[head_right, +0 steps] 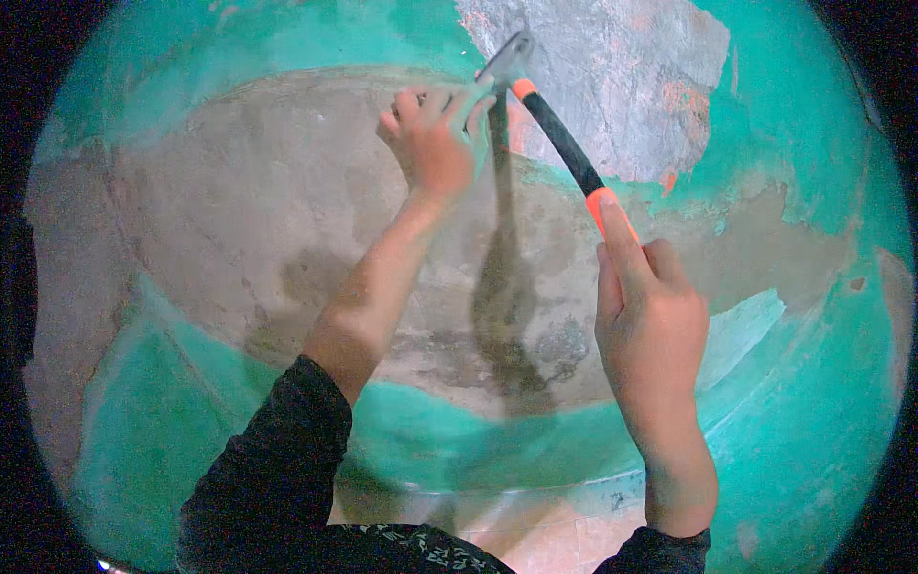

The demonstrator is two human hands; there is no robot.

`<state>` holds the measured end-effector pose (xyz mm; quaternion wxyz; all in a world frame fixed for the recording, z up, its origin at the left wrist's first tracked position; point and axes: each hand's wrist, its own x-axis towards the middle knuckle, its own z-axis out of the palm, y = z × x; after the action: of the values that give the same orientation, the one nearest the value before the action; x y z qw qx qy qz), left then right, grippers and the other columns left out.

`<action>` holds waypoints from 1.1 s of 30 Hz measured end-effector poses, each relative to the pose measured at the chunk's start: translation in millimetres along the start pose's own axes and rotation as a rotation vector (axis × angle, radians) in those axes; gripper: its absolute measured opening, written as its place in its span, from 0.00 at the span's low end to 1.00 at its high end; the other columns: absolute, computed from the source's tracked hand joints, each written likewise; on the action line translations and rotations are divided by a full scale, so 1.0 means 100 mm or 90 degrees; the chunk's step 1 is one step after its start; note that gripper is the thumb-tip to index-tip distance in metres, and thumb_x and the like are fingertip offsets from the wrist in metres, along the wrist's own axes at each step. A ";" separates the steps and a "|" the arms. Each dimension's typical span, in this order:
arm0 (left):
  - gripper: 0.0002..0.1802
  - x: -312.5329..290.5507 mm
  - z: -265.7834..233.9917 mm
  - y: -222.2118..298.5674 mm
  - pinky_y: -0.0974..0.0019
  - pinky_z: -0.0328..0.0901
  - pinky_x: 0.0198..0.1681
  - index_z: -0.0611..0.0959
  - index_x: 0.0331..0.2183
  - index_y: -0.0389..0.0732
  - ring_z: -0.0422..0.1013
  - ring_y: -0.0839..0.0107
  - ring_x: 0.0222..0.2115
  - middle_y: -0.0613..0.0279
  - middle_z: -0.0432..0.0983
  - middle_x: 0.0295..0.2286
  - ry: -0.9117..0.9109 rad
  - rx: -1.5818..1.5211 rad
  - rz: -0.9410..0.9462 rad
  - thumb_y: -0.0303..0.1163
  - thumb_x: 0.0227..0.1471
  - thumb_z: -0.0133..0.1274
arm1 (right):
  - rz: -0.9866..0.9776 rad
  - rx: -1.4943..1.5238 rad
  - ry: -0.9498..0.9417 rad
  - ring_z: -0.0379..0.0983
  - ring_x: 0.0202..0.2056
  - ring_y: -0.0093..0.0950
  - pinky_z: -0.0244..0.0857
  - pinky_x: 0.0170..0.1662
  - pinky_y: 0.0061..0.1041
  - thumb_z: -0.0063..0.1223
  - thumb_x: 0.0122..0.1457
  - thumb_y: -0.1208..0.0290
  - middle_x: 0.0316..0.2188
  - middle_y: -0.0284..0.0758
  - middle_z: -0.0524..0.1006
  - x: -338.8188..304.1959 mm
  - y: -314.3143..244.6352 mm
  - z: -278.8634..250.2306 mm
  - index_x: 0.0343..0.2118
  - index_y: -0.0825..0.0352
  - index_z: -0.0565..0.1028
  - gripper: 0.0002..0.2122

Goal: Using a scraper tool to remove old paint or plaster from a green wall.

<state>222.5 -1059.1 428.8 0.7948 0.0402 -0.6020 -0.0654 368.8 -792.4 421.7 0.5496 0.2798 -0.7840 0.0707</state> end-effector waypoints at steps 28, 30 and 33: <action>0.14 0.03 0.00 -0.11 0.52 0.56 0.48 0.90 0.44 0.65 0.67 0.64 0.42 0.76 0.77 0.34 0.062 -0.046 0.031 0.43 0.53 0.65 | 0.036 0.041 -0.013 0.71 0.22 0.31 0.66 0.28 0.31 0.60 0.63 0.79 0.24 0.41 0.75 0.06 -0.19 -0.10 0.57 0.55 0.80 0.20; 0.14 -0.04 -0.04 -0.11 0.52 0.56 0.48 0.90 0.44 0.64 0.67 0.64 0.43 0.76 0.77 0.35 0.048 -0.031 0.053 0.43 0.53 0.65 | 0.039 0.060 -0.017 0.71 0.22 0.30 0.66 0.28 0.31 0.60 0.63 0.79 0.25 0.42 0.76 0.03 -0.17 -0.05 0.57 0.56 0.80 0.20; 0.13 0.02 -0.02 -0.16 0.52 0.56 0.49 0.90 0.42 0.61 0.67 0.63 0.43 0.75 0.78 0.36 0.025 -0.046 0.074 0.42 0.52 0.65 | 0.033 0.057 0.008 0.71 0.19 0.37 0.64 0.24 0.37 0.61 0.61 0.77 0.21 0.41 0.72 -0.01 -0.18 -0.01 0.57 0.54 0.81 0.20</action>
<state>224.4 -1075.3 427.5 0.8097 -0.0222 -0.5851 -0.0398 379.2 -806.2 418.3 0.5396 0.2835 -0.7833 0.1219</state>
